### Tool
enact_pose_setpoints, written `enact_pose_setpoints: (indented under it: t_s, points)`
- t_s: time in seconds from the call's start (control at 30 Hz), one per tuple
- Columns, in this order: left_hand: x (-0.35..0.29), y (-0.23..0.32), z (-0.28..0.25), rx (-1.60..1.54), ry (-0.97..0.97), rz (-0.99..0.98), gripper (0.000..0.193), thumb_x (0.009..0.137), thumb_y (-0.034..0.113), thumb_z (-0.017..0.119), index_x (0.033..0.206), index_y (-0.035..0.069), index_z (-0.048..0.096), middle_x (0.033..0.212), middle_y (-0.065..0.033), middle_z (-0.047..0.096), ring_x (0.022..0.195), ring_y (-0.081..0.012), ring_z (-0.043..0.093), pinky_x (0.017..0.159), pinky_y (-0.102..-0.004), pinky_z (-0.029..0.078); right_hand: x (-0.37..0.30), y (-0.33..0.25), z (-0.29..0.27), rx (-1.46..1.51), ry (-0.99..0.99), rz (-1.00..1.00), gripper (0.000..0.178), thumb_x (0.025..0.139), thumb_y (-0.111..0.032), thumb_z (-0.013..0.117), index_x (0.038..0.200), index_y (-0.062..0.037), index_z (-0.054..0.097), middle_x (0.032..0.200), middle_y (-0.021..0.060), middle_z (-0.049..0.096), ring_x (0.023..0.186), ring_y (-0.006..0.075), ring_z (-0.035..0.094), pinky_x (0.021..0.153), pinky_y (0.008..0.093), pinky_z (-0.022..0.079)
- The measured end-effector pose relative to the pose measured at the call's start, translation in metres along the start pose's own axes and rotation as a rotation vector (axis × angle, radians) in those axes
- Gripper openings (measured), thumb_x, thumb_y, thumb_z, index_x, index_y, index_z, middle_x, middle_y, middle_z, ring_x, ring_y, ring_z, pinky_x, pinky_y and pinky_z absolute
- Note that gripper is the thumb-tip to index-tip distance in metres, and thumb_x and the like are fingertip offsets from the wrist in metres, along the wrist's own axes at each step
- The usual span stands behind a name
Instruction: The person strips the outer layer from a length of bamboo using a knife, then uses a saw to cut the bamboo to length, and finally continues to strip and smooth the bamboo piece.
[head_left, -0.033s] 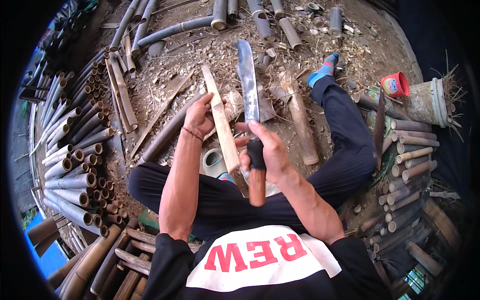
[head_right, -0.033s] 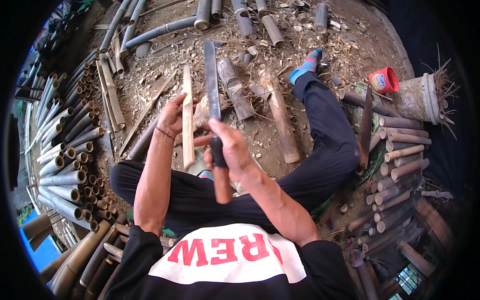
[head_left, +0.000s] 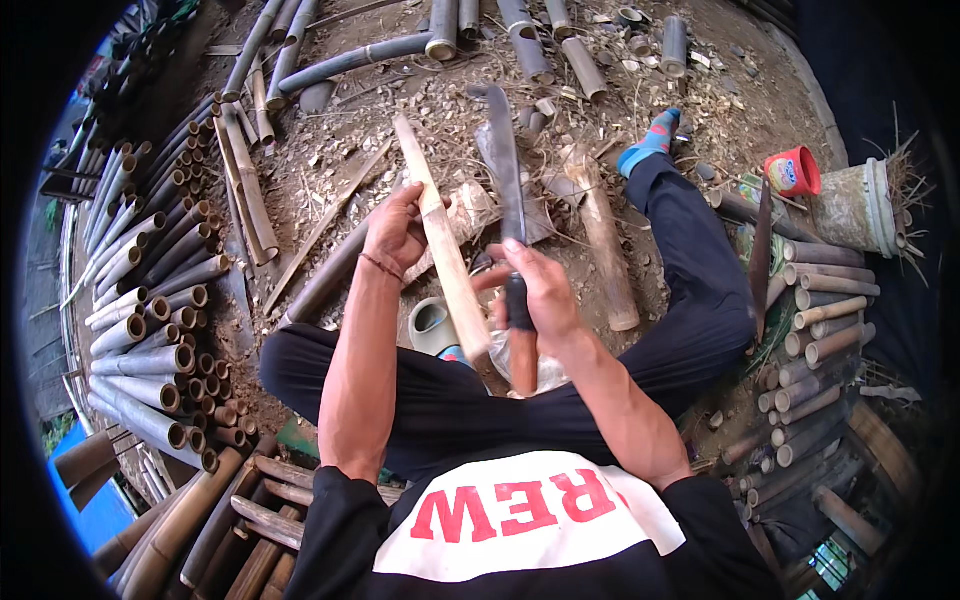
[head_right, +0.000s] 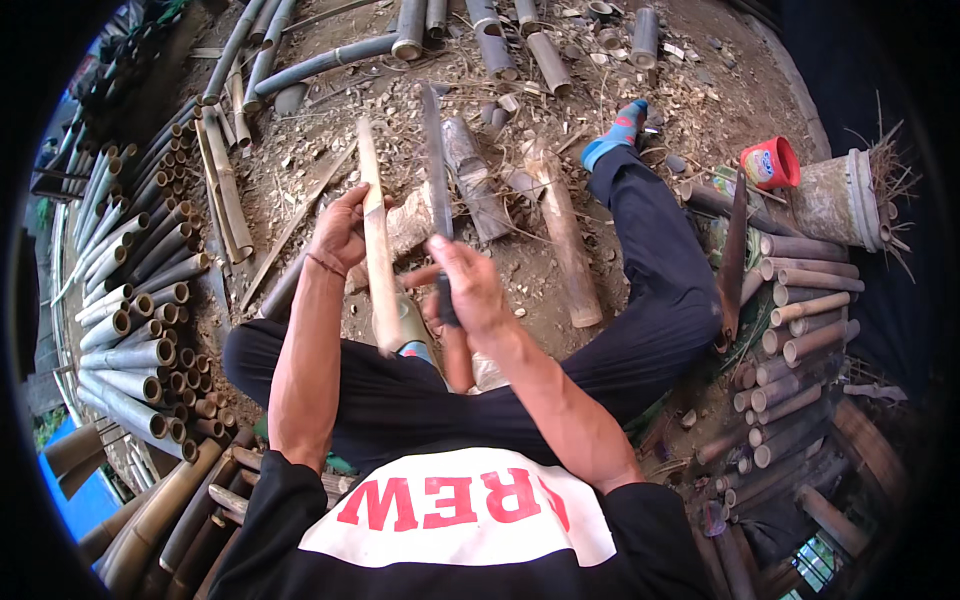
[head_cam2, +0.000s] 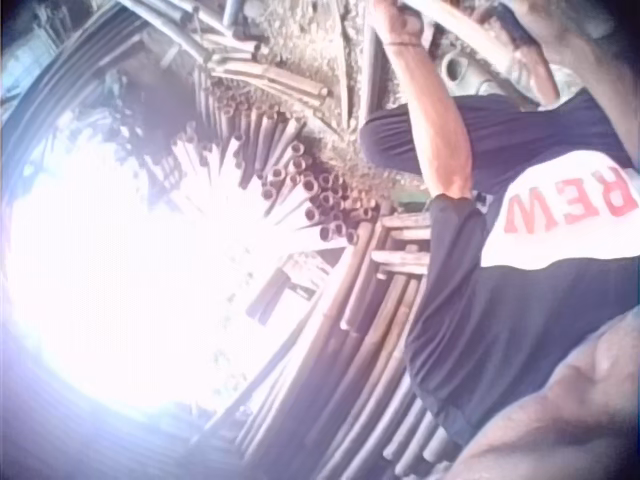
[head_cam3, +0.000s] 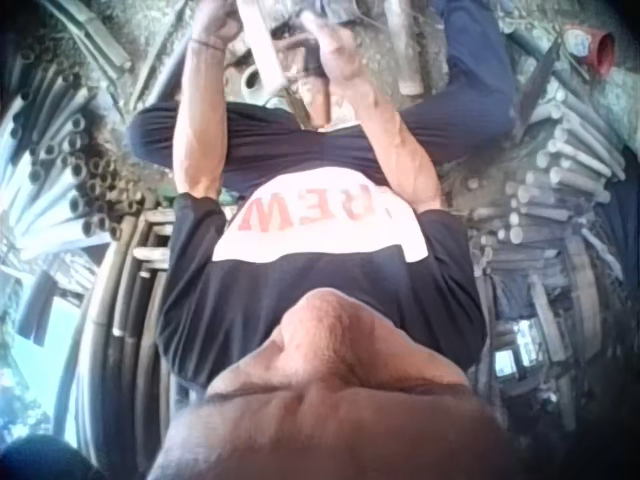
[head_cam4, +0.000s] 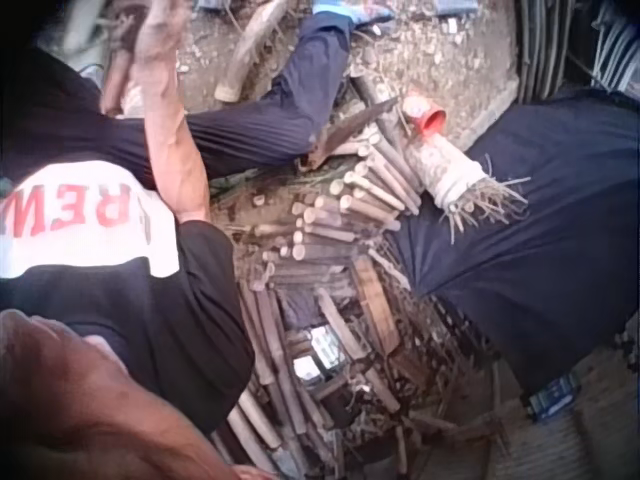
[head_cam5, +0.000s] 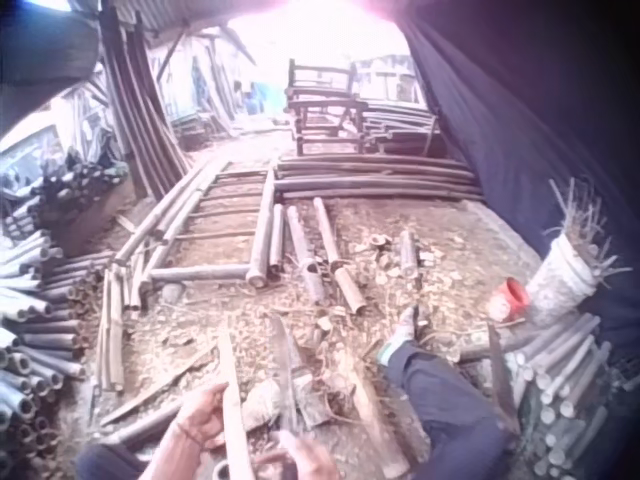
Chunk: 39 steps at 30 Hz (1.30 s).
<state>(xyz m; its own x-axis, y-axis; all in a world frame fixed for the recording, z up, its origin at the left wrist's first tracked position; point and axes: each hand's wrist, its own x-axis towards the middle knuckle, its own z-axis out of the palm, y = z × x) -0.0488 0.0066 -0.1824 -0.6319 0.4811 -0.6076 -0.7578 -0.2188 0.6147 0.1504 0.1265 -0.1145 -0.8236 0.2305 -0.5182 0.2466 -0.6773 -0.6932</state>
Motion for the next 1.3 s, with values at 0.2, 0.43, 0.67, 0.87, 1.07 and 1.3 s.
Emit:
enact_pose_setpoints:
  t_s: [0.2,0.43,0.67,0.87,1.07,1.3]
  points:
    - [-0.04,0.049,0.016,0.252,0.011,0.237,0.024,0.098,0.017,0.053,0.118,0.004,0.048,0.105,-0.013,0.061,0.093,-0.0289,0.068,0.075,-0.0411,0.062,0.07,0.082,-0.083,-1.256,0.31,0.046,0.057,0.089,-0.042,0.058,0.121,0.0048,0.053,0.095,0.0283,0.065,0.09,0.041,0.065,0.081,0.0472,0.05]
    - [-0.062,0.033,0.019,0.198,-0.011,0.393,0.029,0.096,0.01,0.055,0.122,0.002,0.045,0.102,-0.0181,0.065,0.095,-0.0321,0.068,0.076,-0.042,0.062,0.017,0.01,-0.025,-0.717,-0.171,-0.14,0.073,0.09,-0.049,0.057,0.136,0.0047,0.04,0.118,0.0317,0.058,0.108,0.0435,0.059,0.092,0.0495,0.046]
    - [-0.064,0.087,0.037,0.187,0.18,0.459,0.047,0.102,0.03,0.034,0.127,-0.009,0.04,0.102,-0.021,0.061,0.104,-0.0336,0.059,0.098,-0.0496,0.046,-0.014,0.052,-0.028,-1.447,0.268,-0.763,0.033,0.081,-0.021,0.066,0.103,-0.0022,0.051,0.084,0.0155,0.057,0.073,0.0345,0.063,0.058,0.0437,0.052]
    - [-0.08,0.147,0.01,-0.092,0.108,0.543,0.047,0.097,0.053,0.046,0.073,0.013,0.044,0.056,0.0063,0.029,0.045,-0.0068,0.027,0.045,-0.0239,0.027,-0.012,0.051,-0.052,-1.47,0.185,-0.511,0.025,0.077,-0.021,0.072,0.082,-0.0047,0.054,0.072,0.0154,0.064,0.064,0.034,0.065,0.055,0.0425,0.051]
    - [-0.158,0.147,0.007,-0.144,-0.716,0.633,0.044,0.101,0.049,0.04,0.069,0.018,0.041,0.049,0.0095,0.03,0.037,-0.0035,0.028,0.034,-0.021,0.028,-0.019,0.076,-0.067,-1.192,-0.148,-0.494,0.023,0.077,-0.023,0.071,0.073,-0.0069,0.056,0.059,0.0156,0.059,0.056,0.0359,0.063,0.051,0.0427,0.048]
    - [-0.261,0.149,0.088,-0.21,-1.598,0.491,0.032,0.083,0.004,0.06,0.052,0.012,0.051,0.044,-0.0032,0.046,0.033,-0.01,0.041,0.031,-0.0242,0.026,-0.018,0.039,-0.047,-1.017,-0.563,-0.65,0.021,0.074,-0.018,0.072,0.07,-0.0081,0.053,0.057,0.0135,0.055,0.055,0.0368,0.058,0.049,0.0437,0.043]
